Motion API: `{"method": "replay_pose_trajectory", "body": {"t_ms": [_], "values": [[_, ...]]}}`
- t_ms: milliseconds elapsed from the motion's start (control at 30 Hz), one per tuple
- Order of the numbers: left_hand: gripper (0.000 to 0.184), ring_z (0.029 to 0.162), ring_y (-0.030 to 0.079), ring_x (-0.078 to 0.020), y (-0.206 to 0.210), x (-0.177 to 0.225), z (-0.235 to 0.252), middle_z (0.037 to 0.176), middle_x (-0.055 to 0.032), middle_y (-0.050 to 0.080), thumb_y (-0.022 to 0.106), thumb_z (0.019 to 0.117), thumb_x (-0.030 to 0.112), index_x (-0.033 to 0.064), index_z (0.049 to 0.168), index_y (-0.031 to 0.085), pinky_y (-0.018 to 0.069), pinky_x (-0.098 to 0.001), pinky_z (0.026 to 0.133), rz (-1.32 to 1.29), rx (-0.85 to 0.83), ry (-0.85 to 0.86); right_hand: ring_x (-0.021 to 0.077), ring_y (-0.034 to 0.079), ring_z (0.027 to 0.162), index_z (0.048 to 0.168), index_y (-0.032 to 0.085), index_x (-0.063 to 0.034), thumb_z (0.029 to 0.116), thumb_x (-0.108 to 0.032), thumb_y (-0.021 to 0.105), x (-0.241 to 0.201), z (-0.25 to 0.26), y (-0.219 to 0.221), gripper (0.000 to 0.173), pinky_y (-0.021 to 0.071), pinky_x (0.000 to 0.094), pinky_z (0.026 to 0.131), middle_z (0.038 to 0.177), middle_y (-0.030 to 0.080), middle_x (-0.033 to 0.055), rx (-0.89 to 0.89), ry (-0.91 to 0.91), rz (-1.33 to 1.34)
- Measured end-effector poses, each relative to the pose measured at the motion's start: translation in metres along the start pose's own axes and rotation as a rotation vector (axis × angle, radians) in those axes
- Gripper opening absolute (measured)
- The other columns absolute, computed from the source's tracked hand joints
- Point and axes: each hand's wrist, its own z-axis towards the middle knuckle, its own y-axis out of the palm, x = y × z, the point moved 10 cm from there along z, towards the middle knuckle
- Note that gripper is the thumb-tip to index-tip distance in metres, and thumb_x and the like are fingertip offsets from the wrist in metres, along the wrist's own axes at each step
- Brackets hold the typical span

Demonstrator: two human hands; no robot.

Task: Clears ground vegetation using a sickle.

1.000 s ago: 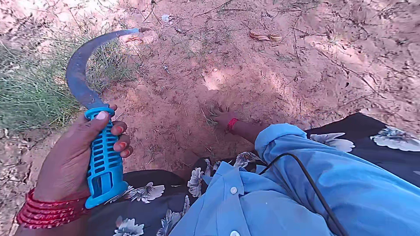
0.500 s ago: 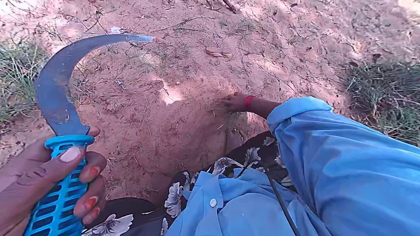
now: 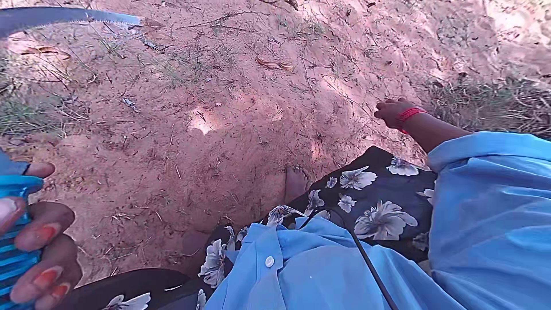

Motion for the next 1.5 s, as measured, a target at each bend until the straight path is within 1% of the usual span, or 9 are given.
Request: {"method": "replay_pose_trajectory", "body": {"t_ms": [100,233,367,833,1000,1133,1267,1400,1500], "values": [[0.036,0.076,0.075,-0.0266,0.003,-0.006,0.007,0.096,-0.0117,0.070,0.046,0.1091,0.017,0.0102,0.144,0.047,0.0670,-0.0437,0.069,0.015,0.050,-0.023,0.0481,0.057,0.126,0.129,0.069,-0.0078,0.0978,-0.004,0.064,-0.109,0.042,-0.050,0.032,0.0447,0.0706,0.097,0.133,0.062,0.0232,0.056,-0.227,0.152],[0.041,0.069,0.073,-0.0229,-0.022,-0.012,0.006,0.095,-0.0097,0.069,0.039,0.1115,0.018,0.0189,0.152,0.040,0.0666,-0.0416,0.064,0.127,-0.027,0.004,0.0431,0.056,0.128,0.123,0.071,-0.0036,0.1011,-0.004,0.059,-0.246,0.055,-0.099,0.025,0.0450,0.0639,0.100,0.131,0.066,0.0186,0.231,-0.565,0.153],[0.033,0.060,0.068,-0.0094,0.031,-0.007,0.010,0.083,0.0019,0.066,0.044,0.1097,0.018,0.0183,0.142,0.048,0.0626,-0.0272,0.053,0.329,0.193,0.096,0.0439,0.052,0.134,0.128,0.068,-0.0056,0.1054,-0.015,0.057,-0.321,0.080,-0.097,0.027,0.0412,0.0689,0.103,0.136,0.063,0.0198,0.249,-0.509,0.210],[0.021,0.047,0.054,-0.0100,0.015,0.004,-0.015,0.070,-0.0025,0.055,0.035,0.1111,0.019,0.0138,0.107,0.054,0.0510,-0.0232,0.043,0.584,0.659,0.135,0.0509,0.058,0.125,0.125,0.067,0.0034,0.0989,0.000,0.058,-0.318,0.088,-0.048,0.027,0.0357,0.0771,0.104,0.126,0.066,0.0285,-0.014,-0.140,0.063],[0.023,0.046,0.061,-0.0085,0.033,0.012,-0.010,0.070,0.0006,0.058,0.035,0.1120,0.020,0.0139,0.127,0.052,0.0560,-0.0263,0.039,0.504,0.587,0.129,0.0472,0.063,0.119,0.117,0.071,0.0000,0.1005,-0.001,0.055,-0.315,0.087,-0.052,0.023,0.0352,0.0755,0.105,0.120,0.070,0.0246,0.035,-0.180,0.041],[0.023,0.047,0.062,-0.0086,0.034,0.014,-0.010,0.070,0.0018,0.057,0.032,0.1114,0.019,0.0141,0.125,0.050,0.0575,-0.0288,0.039,0.542,0.601,0.088,0.0485,0.062,0.121,0.115,0.071,0.0017,0.1073,-0.021,0.052,-0.300,0.104,-0.056,0.031,0.0479,0.0701,0.095,0.136,0.060,0.0282,0.147,-0.180,0.421],[0.020,0.047,0.062,-0.0075,0.029,0.014,-0.006,0.069,0.0034,0.057,0.034,0.1118,0.022,0.0159,0.123,0.049,0.0569,-0.0284,0.038,0.541,0.620,0.072,0.0410,0.064,0.114,0.112,0.069,0.0093,0.1069,-0.025,0.056,-0.283,0.120,-0.046,0.038,0.0457,0.0595,0.101,0.120,0.067,0.0295,0.183,-0.036,1.063],[0.020,0.046,0.060,-0.0076,0.027,0.015,-0.005,0.069,0.0034,0.057,0.034,0.1119,0.024,0.0170,0.121,0.050,0.0558,-0.0279,0.039,0.585,0.663,0.034,0.0071,0.051,0.053,0.106,0.060,-0.0008,0.1127,-0.028,0.044,-0.297,0.119,-0.020,0.033,0.0477,0.0247,0.054,0.075,0.060,0.0023,0.242,0.160,1.805],[0.021,0.047,0.060,-0.0067,0.025,0.013,-0.007,0.069,0.0032,0.059,0.032,0.1120,0.023,0.0176,0.121,0.051,0.0539,-0.0244,0.039,0.613,0.739,0.012,0.0101,0.050,0.051,0.115,0.057,-0.0031,0.1145,-0.035,0.035,-0.305,0.119,-0.015,0.039,0.0462,0.0276,0.051,0.077,0.058,0.0038,0.195,0.220,1.901]]}}
